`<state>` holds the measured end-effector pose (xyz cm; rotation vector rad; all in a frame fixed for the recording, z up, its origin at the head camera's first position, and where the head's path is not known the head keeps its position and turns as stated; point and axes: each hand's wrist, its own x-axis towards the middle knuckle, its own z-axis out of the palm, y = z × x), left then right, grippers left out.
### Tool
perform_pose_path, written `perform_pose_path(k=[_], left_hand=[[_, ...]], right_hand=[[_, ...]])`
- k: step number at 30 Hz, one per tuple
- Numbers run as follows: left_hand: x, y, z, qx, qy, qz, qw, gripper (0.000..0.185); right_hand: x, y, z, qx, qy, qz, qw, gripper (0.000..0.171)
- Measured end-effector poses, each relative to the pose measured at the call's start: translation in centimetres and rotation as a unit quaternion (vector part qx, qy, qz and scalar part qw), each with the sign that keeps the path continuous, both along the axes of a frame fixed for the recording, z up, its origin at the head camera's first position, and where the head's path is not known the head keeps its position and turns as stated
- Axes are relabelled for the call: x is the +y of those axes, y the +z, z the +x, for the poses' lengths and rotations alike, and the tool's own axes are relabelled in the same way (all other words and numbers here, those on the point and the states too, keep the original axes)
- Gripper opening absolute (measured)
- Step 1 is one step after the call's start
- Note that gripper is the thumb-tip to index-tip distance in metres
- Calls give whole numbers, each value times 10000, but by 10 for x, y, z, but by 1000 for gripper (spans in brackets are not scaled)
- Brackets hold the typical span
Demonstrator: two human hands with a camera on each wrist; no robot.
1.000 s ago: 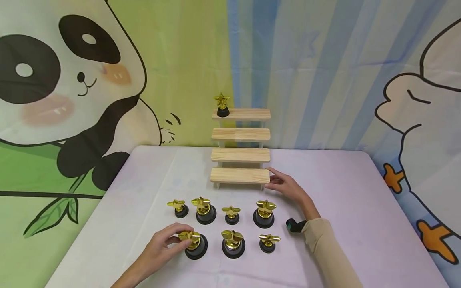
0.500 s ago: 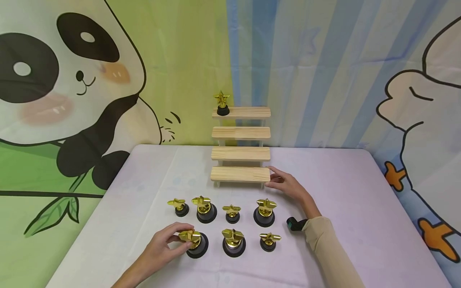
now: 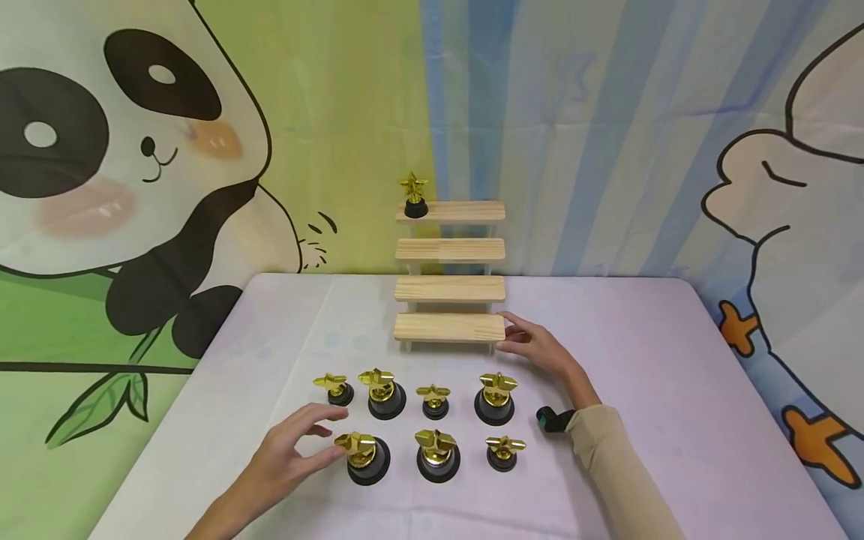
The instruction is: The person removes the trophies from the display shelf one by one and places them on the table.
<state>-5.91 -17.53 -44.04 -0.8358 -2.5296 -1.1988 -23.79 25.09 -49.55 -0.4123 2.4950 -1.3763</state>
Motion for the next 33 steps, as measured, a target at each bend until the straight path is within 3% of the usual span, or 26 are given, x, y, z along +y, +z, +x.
perform_pose_path(k=[3, 7, 12, 16, 23, 27, 33], left_hand=[[-7, 21, -6, 185, 58, 23, 9998, 46], [-15, 44, -19, 162, 269, 65, 9995, 41], [-24, 60, -42, 191, 511, 106, 9985, 36], [-25, 76, -62, 264, 504, 87, 9983, 33], [-12, 118, -109, 157, 246, 428, 9987, 28], [-1, 131, -139, 26, 272, 590, 9979, 28], [20, 145, -182, -138, 365, 453, 9982, 32]], right_hand=[[-1, 0, 1, 9, 4, -34, 10000, 74], [-3, 1, 3, 3, -24, 21, 10000, 73], [-9, 16, 12, -36, -55, 22, 10000, 71], [-11, 27, 16, 10, -12, 68, 10000, 71], [0, 0, -3, 47, -17, 125, 9999, 75], [0, 0, -3, 48, 49, 128, 9999, 76], [-1, 2, 0, -19, -3, 202, 9998, 76]])
